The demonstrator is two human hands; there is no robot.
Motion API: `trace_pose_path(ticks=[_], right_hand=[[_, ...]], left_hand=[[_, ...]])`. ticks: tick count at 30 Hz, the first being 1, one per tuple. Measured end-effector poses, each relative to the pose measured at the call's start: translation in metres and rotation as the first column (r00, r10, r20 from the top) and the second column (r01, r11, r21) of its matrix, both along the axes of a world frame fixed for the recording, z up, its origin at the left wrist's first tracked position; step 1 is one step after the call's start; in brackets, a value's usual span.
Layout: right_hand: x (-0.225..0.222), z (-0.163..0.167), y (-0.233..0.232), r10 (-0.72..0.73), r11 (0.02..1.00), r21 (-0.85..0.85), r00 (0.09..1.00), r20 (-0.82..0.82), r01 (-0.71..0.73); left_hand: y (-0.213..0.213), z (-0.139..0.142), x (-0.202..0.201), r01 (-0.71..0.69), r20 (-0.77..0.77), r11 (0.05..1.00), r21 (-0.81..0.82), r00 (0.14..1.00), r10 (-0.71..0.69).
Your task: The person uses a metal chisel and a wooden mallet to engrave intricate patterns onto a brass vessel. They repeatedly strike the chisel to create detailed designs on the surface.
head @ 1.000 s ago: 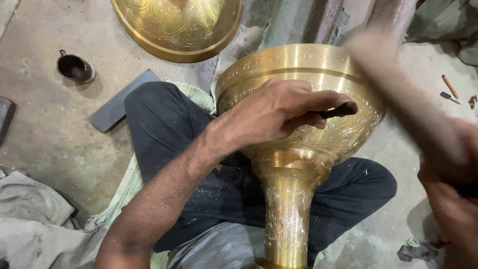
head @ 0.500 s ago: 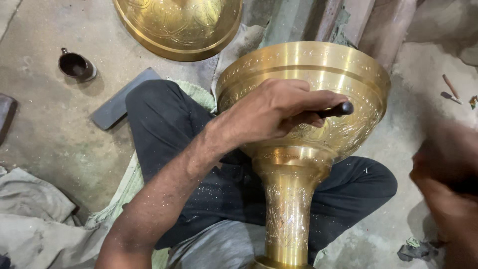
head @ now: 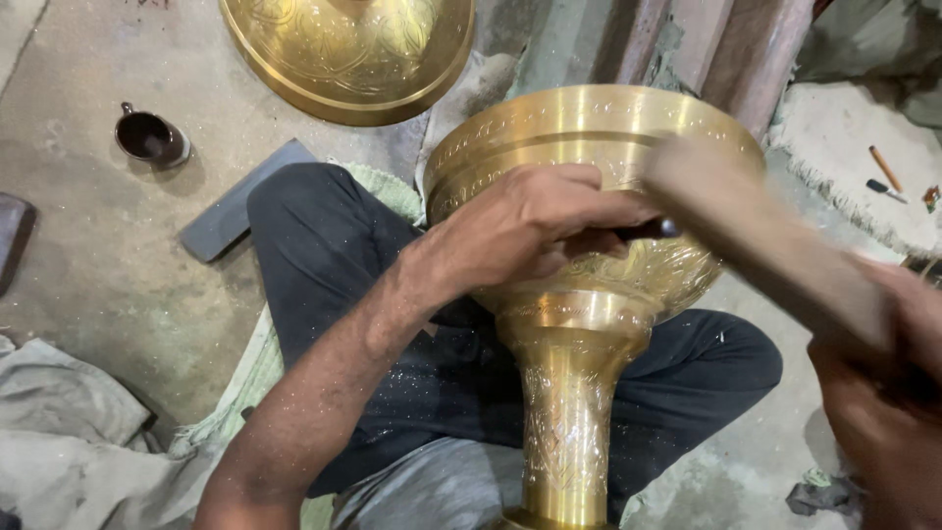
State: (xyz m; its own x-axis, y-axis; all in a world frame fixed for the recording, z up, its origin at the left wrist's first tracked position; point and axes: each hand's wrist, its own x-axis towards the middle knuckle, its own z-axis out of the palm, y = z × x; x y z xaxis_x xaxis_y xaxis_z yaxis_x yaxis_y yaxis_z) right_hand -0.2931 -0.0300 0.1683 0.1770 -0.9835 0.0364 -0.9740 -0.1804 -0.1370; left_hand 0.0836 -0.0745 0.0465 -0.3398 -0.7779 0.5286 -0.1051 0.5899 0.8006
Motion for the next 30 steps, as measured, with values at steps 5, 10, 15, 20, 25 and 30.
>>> trace_pose_path(ticks=[5,10,15,20,25,30], right_hand=[[-0.017,-0.004,0.000,-0.089,0.989,0.122,0.996,0.027,0.085],[-0.046,-0.015,-0.022,-0.238,0.918,0.325,0.971,-0.007,0.228],[-0.078,-0.028,-0.033,-0.341,0.879,0.372,0.939,0.054,0.298],[-0.096,-0.029,-0.035,-0.432,0.790,0.476,0.902,-0.016,0.387],[-0.085,-0.023,-0.035,-0.338,0.870,0.398,0.940,0.047,0.292],[-0.034,-0.002,-0.035,-0.189,0.931,0.330,0.979,0.074,0.155]], left_hand=[[-0.007,0.004,0.000,-0.006,-0.104,0.996,-0.092,0.995,-0.004],[-0.020,0.007,-0.003,0.021,-0.142,1.000,-0.007,0.990,-0.022],[-0.017,0.006,0.000,0.074,-0.136,0.995,0.067,0.989,-0.065],[-0.018,0.005,-0.005,-0.028,-0.046,0.999,-0.016,0.999,0.027],[-0.018,0.003,-0.010,-0.031,-0.033,0.999,-0.012,0.999,0.031],[-0.015,0.003,-0.009,-0.051,-0.046,0.998,-0.035,0.998,0.049]])
